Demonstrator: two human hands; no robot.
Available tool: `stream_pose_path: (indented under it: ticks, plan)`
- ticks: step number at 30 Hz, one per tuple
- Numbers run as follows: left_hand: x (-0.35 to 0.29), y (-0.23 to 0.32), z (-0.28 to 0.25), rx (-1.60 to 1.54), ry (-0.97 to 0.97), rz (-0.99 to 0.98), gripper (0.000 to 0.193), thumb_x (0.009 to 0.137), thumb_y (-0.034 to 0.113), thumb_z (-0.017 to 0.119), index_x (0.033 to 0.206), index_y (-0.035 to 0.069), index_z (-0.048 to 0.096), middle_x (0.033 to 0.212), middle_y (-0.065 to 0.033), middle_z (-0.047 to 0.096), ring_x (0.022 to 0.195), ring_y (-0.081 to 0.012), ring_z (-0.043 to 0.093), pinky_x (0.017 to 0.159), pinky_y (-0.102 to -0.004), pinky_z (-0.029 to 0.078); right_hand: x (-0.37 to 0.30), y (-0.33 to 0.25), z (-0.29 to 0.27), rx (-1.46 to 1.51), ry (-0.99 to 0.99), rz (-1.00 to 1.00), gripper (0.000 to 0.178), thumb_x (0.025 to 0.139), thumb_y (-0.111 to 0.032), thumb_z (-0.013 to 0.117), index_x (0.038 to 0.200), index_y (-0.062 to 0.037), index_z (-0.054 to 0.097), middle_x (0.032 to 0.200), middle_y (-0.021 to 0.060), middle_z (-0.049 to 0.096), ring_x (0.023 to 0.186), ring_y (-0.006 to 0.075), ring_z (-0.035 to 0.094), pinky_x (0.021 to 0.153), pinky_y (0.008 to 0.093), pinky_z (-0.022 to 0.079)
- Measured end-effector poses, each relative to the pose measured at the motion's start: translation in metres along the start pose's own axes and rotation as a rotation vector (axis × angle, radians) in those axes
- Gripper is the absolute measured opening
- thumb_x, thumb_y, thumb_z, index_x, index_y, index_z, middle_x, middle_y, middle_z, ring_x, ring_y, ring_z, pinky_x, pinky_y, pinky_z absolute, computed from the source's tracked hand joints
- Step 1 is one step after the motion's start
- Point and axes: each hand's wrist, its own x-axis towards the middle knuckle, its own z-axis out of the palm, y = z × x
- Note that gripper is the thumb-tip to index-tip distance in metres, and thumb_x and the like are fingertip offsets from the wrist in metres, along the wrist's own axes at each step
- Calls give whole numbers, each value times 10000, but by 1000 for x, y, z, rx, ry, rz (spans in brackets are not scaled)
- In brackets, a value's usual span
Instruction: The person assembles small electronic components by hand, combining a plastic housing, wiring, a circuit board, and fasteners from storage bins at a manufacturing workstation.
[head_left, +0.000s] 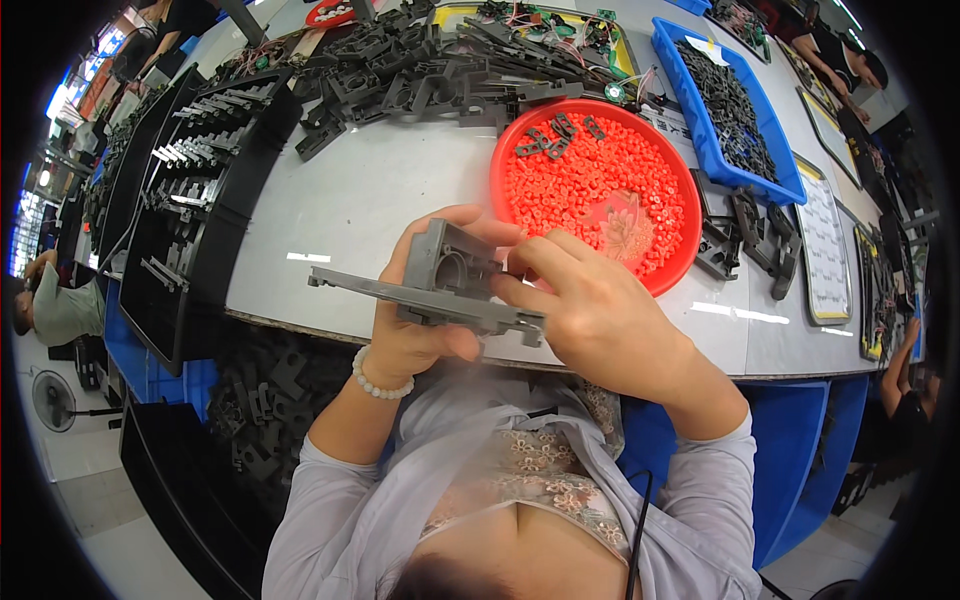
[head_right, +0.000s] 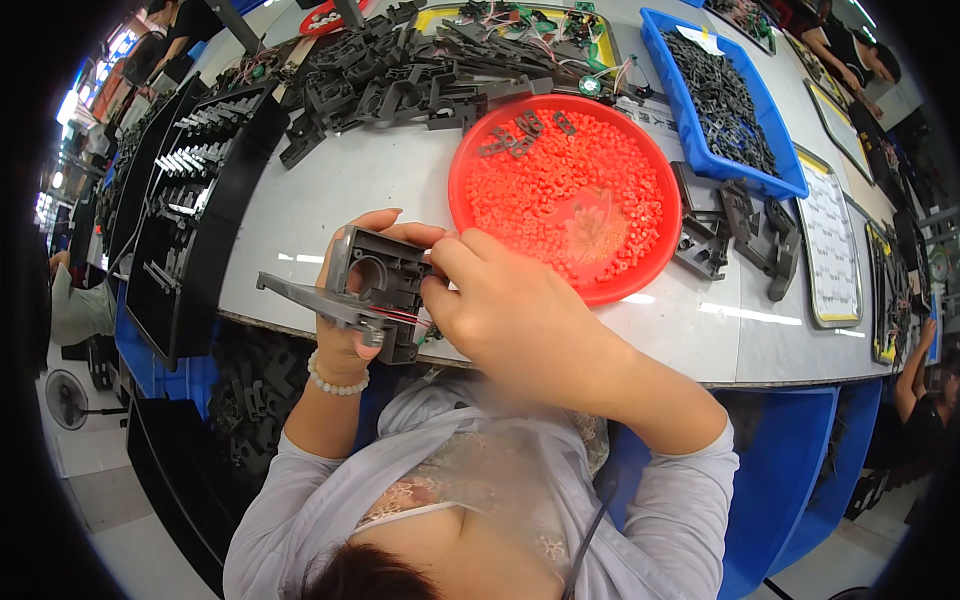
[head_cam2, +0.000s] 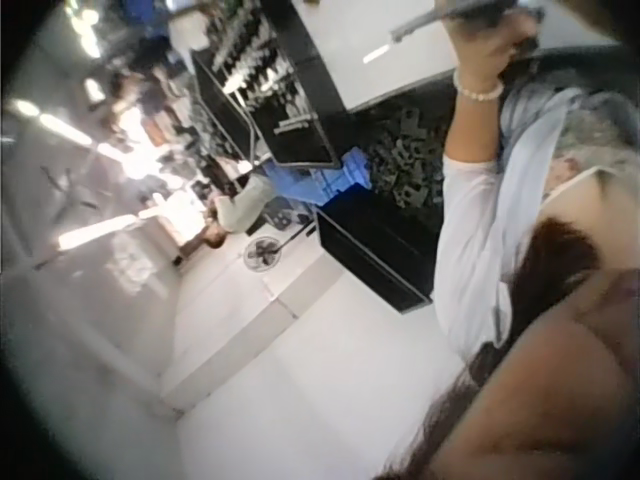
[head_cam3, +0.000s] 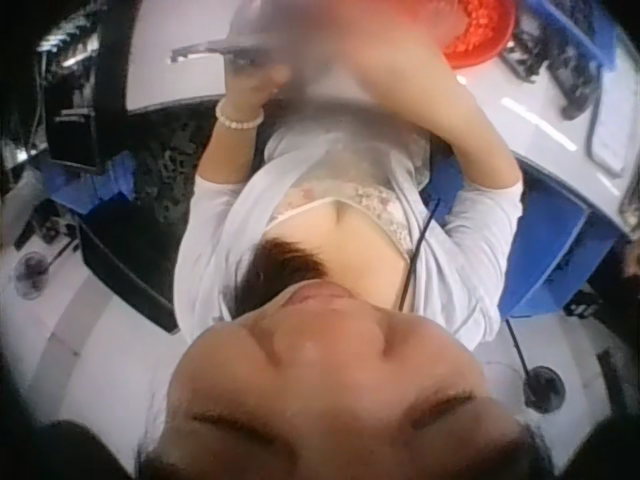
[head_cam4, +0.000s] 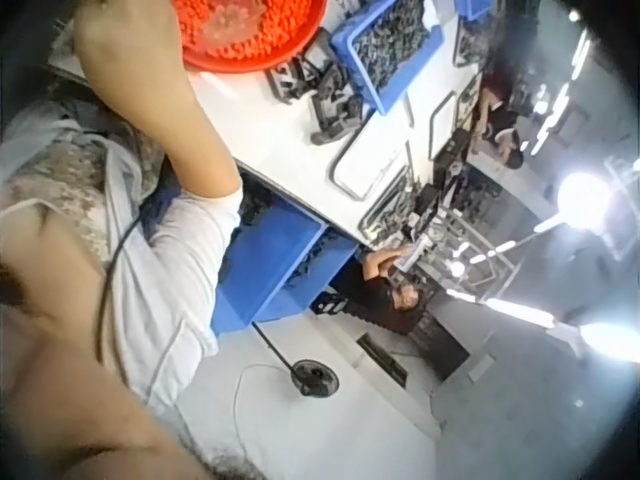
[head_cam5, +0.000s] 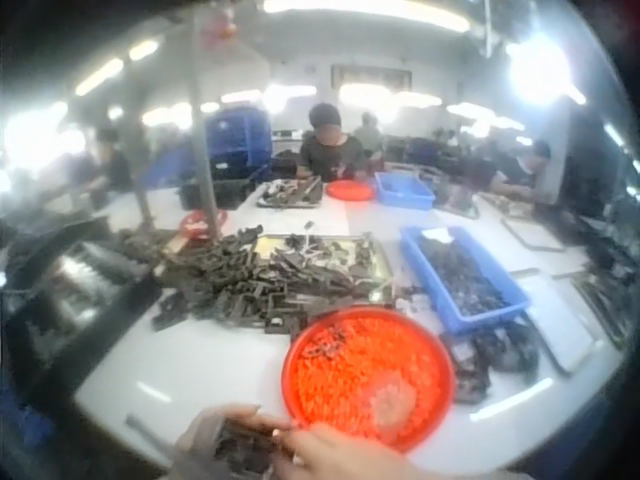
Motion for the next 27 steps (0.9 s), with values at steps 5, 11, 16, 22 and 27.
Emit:
stream_pose_path:
  ticks: [5, 11, 16, 22, 27]
  plan:
    - [-2, 0, 0, 33, 11, -16, 951, 569, 332, 852, 1290, -18, 339, 1210, -169, 514, 1040, -233, 559, 899, -360, 480, 4, 2, 3, 16, -14, -17, 166, 650, -29, 554, 797, 46, 569, 845, 119, 505, 809, 236, 542, 677, 328, 504]
    - [-4, -1, 6, 72, 56, -54, 921, 572, 333, 849, 1266, -21, 359, 1201, -166, 518, 1055, -240, 554, 910, -367, 478, -5, 8, 25, 111, 123, -26, 208, 653, -25, 589, 851, 38, 599, 855, 121, 538, 832, 254, 563, 678, 352, 499]
    - [-5, -5, 2, -16, 193, -112, 984, 563, 548, 774, 1286, 35, 347, 1210, -233, 482, 1141, -357, 498, 932, -461, 461, -10, 10, 36, 234, 239, 59, 174, 733, -33, 607, 902, 1, 629, 876, 96, 577, 780, 240, 575, 639, 337, 482]
    - [2, 5, 1, -79, 158, -41, 943, 612, 530, 749, 1304, 45, 330, 1222, -227, 478, 1147, -356, 493, 936, -452, 459, -7, 9, 35, 492, 319, 139, 306, 774, -64, 630, 1076, -31, 598, 980, 95, 593, 878, 245, 596, 710, 331, 495]
    - [13, 16, -1, -183, 87, 11, 871, 677, 407, 775, 1321, 36, 321, 1264, -243, 451, 1178, -330, 477, 937, -404, 462, -22, 16, 61, 1186, 290, 459, 432, 802, -184, 654, 1186, -31, 528, 1124, 100, 578, 1018, 232, 565, 902, 359, 433]
